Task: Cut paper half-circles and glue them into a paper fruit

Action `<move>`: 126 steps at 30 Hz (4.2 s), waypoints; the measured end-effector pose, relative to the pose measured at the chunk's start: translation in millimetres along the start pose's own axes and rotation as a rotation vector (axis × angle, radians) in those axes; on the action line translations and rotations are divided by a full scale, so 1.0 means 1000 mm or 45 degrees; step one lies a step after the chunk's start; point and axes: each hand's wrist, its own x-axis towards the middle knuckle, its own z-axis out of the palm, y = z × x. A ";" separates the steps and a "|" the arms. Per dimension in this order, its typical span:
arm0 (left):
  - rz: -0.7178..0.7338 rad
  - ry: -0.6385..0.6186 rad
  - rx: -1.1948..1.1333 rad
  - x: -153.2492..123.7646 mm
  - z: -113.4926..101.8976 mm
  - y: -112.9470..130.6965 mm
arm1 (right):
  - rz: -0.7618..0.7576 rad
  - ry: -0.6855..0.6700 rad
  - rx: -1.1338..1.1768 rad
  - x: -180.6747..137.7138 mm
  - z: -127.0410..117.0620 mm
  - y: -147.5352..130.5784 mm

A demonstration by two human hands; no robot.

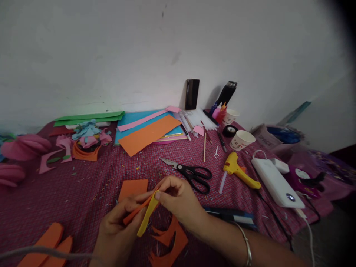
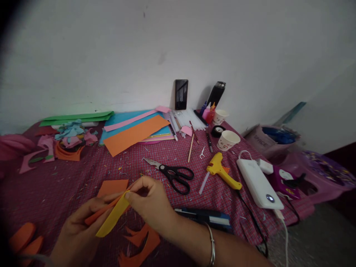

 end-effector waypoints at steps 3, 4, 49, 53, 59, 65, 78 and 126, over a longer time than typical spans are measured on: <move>-0.039 0.039 -0.051 -0.001 0.003 0.003 | 0.008 0.000 0.022 -0.001 0.000 0.001; -0.066 0.054 -0.080 -0.002 0.005 0.004 | 0.010 0.001 0.023 -0.001 -0.001 0.001; 0.255 0.040 0.097 0.004 -0.012 0.010 | 0.003 0.058 0.033 -0.003 -0.008 -0.008; 0.334 0.074 0.224 0.005 -0.011 0.015 | 0.003 0.050 0.032 -0.004 -0.008 -0.010; 0.404 0.073 0.346 0.004 -0.009 0.015 | -0.026 0.034 -0.029 -0.004 -0.010 -0.010; 0.488 0.050 0.433 0.003 -0.012 0.012 | -0.076 0.026 -0.084 -0.004 -0.010 -0.012; 0.503 0.094 0.460 0.005 -0.010 0.017 | -0.054 0.003 -0.099 -0.004 -0.009 -0.013; 0.666 -0.563 0.943 0.007 0.000 0.016 | 0.055 -0.504 -0.442 -0.007 -0.018 -0.021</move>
